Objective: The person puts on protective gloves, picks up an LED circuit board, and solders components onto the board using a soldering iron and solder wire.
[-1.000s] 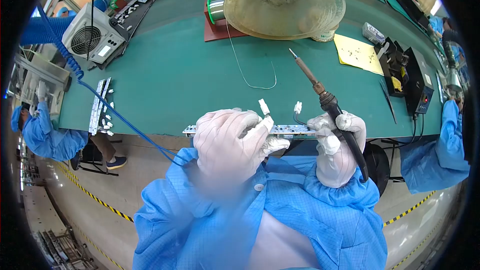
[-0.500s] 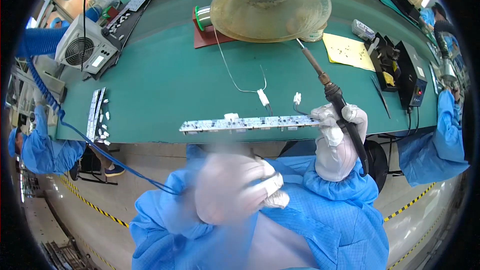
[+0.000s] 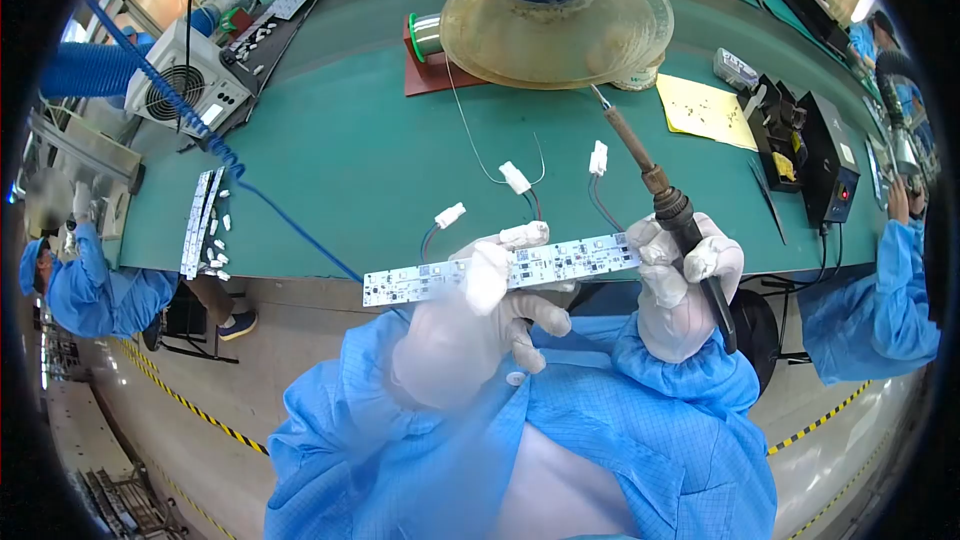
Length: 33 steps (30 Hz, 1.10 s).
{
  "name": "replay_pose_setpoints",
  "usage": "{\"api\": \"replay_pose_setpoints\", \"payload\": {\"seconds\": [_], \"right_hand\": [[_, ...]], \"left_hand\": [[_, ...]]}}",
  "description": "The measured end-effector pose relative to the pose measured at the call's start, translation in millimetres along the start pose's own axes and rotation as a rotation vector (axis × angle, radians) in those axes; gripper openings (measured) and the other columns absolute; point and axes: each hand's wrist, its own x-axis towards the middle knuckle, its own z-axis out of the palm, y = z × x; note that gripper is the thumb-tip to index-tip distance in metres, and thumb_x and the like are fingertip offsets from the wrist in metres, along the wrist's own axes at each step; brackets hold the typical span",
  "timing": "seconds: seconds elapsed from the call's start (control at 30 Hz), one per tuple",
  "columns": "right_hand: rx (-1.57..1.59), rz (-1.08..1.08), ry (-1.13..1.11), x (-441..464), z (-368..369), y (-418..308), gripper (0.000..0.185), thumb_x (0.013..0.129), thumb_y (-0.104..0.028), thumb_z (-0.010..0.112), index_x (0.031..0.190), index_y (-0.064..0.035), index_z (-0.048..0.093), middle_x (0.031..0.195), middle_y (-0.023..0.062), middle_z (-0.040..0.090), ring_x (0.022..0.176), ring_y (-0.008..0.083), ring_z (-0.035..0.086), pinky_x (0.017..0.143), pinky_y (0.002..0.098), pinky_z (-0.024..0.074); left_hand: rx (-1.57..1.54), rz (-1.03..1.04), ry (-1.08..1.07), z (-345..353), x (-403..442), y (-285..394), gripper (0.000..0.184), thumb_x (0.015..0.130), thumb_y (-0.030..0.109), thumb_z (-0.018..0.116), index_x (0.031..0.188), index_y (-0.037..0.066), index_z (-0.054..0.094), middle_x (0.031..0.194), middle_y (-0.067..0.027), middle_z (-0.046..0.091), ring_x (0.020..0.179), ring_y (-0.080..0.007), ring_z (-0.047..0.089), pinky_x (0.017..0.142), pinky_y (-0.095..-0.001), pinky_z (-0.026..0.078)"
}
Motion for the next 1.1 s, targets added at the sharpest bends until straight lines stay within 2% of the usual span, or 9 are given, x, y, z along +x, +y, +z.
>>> {"api": "replay_pose_setpoints", "payload": {"seconds": [0.07, 0.17, 0.3, 0.33, 0.4, 0.47, 0.53, 0.83, 1.1], "right_hand": [[0.028, -0.013, 0.026, 0, 3, 0, 0.033, 0.072, 0.011, 0.07, 0.085, -0.0142, 0.052, 0.084, 0.0161, 0.066, 0.075, 0.024, 0.065, 0.068, 0.0364, 0.0543], [-0.124, -0.01, -0.005, 2, 9, -10, 0.029, 0.076, 0.008, 0.067, 0.089, -0.0127, 0.053, 0.092, 0.0197, 0.064, 0.08, 0.0264, 0.065, 0.072, 0.0377, 0.0536], [0.009, -0.15, -0.147, -1, -6, -14, 0.031, 0.081, 0.005, 0.059, 0.11, -0.005, 0.053, 0.101, 0.0252, 0.061, 0.09, 0.0302, 0.064, 0.074, 0.0347, 0.0542], [-0.024, 0.091, -0.18, -4, -6, -34, 0.02, 0.082, -0.002, 0.063, 0.099, -0.0086, 0.054, 0.092, 0.0197, 0.063, 0.083, 0.0281, 0.063, 0.072, 0.0381, 0.0534], [-0.167, 0.001, -0.267, -4, -1, -32, 0.012, 0.087, -0.018, 0.062, 0.092, -0.0087, 0.055, 0.09, 0.0148, 0.063, 0.073, 0.024, 0.059, 0.071, 0.0409, 0.0542], [-0.316, -0.335, -0.245, -5, 15, -24, 0.026, 0.09, -0.034, 0.057, 0.086, -0.008, 0.052, 0.087, 0.0121, 0.06, 0.07, 0.0224, 0.056, 0.073, 0.0447, 0.0548], [-0.468, -0.303, -0.201, -9, 22, -34, 0.036, 0.088, -0.047, 0.057, 0.08, -0.0122, 0.051, 0.062, 0.0034, 0.053, 0.069, 0.0207, 0.056, 0.077, 0.0498, 0.0524], [-0.354, -0.159, -0.193, -15, 24, -33, 0.026, 0.074, -0.038, 0.075, 0.08, -0.0149, 0.065, 0.07, -0.0019, 0.062, 0.068, 0.0186, 0.06, 0.088, 0.0519, 0.0457], [-0.353, -0.128, -0.192, -14, 26, -34, 0.024, 0.074, -0.036, 0.075, 0.083, -0.0149, 0.067, 0.07, -0.0016, 0.063, 0.066, 0.0184, 0.06, 0.09, 0.0521, 0.0438]], "left_hand": [[-0.075, -0.007, -0.057, -14, 1, -1, 0.058, 0.097, 0.041, 0.041, 0.137, 0.002, 0.028, 0.113, -0.0278, 0.054, 0.088, -0.0294, 0.066, 0.054, -0.0339, 0.062], [-0.671, -0.225, -0.16, -24, 3, 3, 0.052, 0.097, 0.035, 0.04, 0.14, 0.008, 0.029, 0.119, -0.0301, 0.05, 0.101, -0.0502, 0.058, 0.068, -0.0651, 0.051], [0.326, 0.17, 0.267, -7, -9, 9, 0.053, 0.096, 0.026, 0.048, 0.141, 0.007, 0.029, 0.113, -0.0331, 0.055, 0.084, -0.043, 0.066, 0.061, -0.0473, 0.059], [0.28, 0.3, 0.268, -6, -8, 7, 0.051, 0.096, 0.028, 0.048, 0.139, 0.004, 0.032, 0.112, -0.0277, 0.056, 0.08, -0.0333, 0.066, 0.052, -0.036, 0.056], [0.325, 0.431, 0.395, 2, -7, 7, 0.05, 0.096, 0.03, 0.05, 0.136, 0.004, 0.037, 0.107, -0.0205, 0.06, 0.071, -0.0222, 0.065, 0.042, -0.0236, 0.052], [0.356, 0.428, 0.447, 6, -9, 11, 0.05, 0.096, 0.031, 0.05, 0.136, 0.005, 0.038, 0.106, -0.0199, 0.06, 0.069, -0.0212, 0.064, 0.042, -0.0234, 0.052], [0.384, 0.42, 0.494, 10, -9, 12, 0.05, 0.095, 0.032, 0.051, 0.136, 0.005, 0.038, 0.105, -0.0193, 0.06, 0.067, -0.0202, 0.064, 0.042, -0.0232, 0.052], [0.283, 0.55, 0.439, 7, -4, 9, 0.05, 0.095, 0.031, 0.052, 0.135, 0.005, 0.039, 0.104, -0.0191, 0.061, 0.063, -0.0177, 0.063, 0.042, -0.0206, 0.05], [0.385, 0.553, 0.418, 2, -5, 6, 0.049, 0.095, 0.035, 0.051, 0.134, 0.007, 0.041, 0.1, -0.0178, 0.063, 0.061, -0.0148, 0.062, 0.041, -0.0194, 0.046]]}}
